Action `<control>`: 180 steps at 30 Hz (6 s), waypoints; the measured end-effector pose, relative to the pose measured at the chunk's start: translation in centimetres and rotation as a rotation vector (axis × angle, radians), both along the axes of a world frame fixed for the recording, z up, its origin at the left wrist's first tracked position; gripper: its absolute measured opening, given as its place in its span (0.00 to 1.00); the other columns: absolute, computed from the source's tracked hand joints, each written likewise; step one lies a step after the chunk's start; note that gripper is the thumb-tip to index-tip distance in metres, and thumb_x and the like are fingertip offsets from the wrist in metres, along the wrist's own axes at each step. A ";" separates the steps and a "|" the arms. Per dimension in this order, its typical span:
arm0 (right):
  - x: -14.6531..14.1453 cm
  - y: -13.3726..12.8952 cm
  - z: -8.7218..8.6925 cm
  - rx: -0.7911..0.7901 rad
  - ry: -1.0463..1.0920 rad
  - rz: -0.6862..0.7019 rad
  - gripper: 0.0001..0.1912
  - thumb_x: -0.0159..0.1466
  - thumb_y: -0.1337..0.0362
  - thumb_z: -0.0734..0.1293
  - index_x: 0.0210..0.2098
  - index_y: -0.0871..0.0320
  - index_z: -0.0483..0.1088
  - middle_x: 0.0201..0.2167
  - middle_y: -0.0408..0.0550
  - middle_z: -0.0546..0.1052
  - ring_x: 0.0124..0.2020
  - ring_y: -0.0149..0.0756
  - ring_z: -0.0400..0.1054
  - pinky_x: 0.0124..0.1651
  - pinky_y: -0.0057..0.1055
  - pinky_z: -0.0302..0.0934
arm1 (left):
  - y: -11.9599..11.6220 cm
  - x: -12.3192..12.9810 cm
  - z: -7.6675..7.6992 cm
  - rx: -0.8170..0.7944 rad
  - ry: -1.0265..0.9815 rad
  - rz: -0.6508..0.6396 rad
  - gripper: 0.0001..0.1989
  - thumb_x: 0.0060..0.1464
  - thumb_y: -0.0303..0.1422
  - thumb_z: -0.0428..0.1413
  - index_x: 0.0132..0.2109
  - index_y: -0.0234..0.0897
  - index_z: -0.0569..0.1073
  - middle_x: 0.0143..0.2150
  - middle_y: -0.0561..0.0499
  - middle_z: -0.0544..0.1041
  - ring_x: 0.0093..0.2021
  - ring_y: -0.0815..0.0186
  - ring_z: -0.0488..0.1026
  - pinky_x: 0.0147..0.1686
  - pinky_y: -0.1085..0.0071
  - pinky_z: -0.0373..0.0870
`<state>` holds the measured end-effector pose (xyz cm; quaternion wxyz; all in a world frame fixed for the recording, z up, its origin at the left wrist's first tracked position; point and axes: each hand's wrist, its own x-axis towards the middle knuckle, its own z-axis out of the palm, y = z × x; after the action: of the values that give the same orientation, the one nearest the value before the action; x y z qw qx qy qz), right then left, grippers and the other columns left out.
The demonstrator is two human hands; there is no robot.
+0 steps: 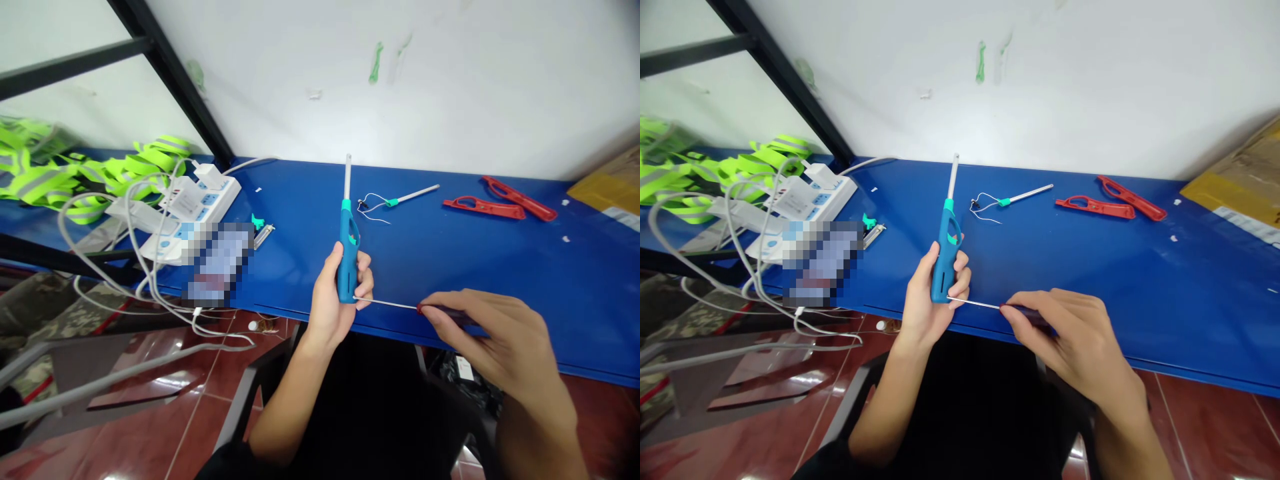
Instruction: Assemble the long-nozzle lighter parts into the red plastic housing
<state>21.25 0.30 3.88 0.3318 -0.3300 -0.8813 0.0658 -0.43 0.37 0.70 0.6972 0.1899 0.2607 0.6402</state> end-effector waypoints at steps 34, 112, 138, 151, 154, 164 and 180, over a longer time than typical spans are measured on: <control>0.7 0.2 0.2 0.006 0.022 -0.006 0.03 0.73 0.65 0.69 0.45 0.50 0.74 0.30 0.39 0.83 0.26 0.34 0.78 0.30 0.31 0.68 | -0.1 0.2 0.0 -0.012 0.051 0.009 0.17 0.70 0.48 0.57 0.41 0.39 0.69 0.34 0.55 0.68 0.19 0.77 0.58 0.13 0.80 0.56; 2.1 0.0 0.9 -0.021 -0.075 0.160 0.15 0.72 0.75 0.68 0.55 0.54 0.75 0.44 0.47 0.78 0.40 0.30 0.74 0.40 0.27 0.67 | -0.2 0.6 -0.6 0.011 0.156 -0.014 0.22 0.72 0.52 0.52 0.39 0.37 0.71 0.25 0.56 0.68 0.14 0.77 0.55 0.12 0.80 0.53; 1.1 0.1 0.7 -0.040 -0.023 0.150 0.14 0.70 0.74 0.69 0.51 0.53 0.75 0.39 0.45 0.81 0.36 0.33 0.77 0.37 0.30 0.69 | -0.2 0.5 -0.6 0.000 0.111 -0.054 0.22 0.73 0.52 0.49 0.46 0.38 0.73 0.25 0.57 0.67 0.13 0.75 0.58 0.10 0.79 0.53; 0.8 0.1 0.7 -0.050 0.077 0.193 0.18 0.66 0.78 0.71 0.51 0.54 0.76 0.36 0.45 0.81 0.33 0.34 0.76 0.35 0.33 0.72 | 0.0 0.4 -0.7 0.015 0.129 -0.055 0.23 0.73 0.53 0.50 0.43 0.37 0.74 0.21 0.57 0.66 0.14 0.74 0.57 0.12 0.78 0.55; 0.7 0.2 0.8 -0.056 0.058 0.213 0.20 0.66 0.79 0.71 0.52 0.54 0.75 0.36 0.45 0.80 0.34 0.34 0.75 0.37 0.34 0.72 | -0.1 0.4 -0.7 0.014 0.127 -0.064 0.23 0.73 0.53 0.49 0.42 0.37 0.74 0.21 0.58 0.65 0.14 0.74 0.57 0.12 0.78 0.54; 0.6 -0.2 0.9 -0.053 0.021 0.206 0.17 0.66 0.78 0.71 0.50 0.53 0.75 0.36 0.45 0.79 0.35 0.36 0.74 0.39 0.36 0.71 | -0.1 0.3 -0.8 0.025 0.141 -0.068 0.23 0.73 0.52 0.49 0.42 0.38 0.73 0.21 0.58 0.66 0.13 0.75 0.56 0.11 0.78 0.53; 1.0 -0.4 0.6 -0.103 -0.108 0.220 0.12 0.72 0.71 0.69 0.55 0.56 0.72 0.43 0.47 0.80 0.41 0.34 0.76 0.42 0.31 0.69 | -0.1 0.4 -0.7 0.004 0.237 -0.060 0.32 0.69 0.61 0.49 0.31 0.37 0.70 0.16 0.59 0.59 0.12 0.75 0.55 0.12 0.77 0.49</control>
<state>22.25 -0.05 4.44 0.2572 -0.2509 -0.9243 0.1289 -0.04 0.22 0.03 0.6799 0.2734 0.3340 0.5928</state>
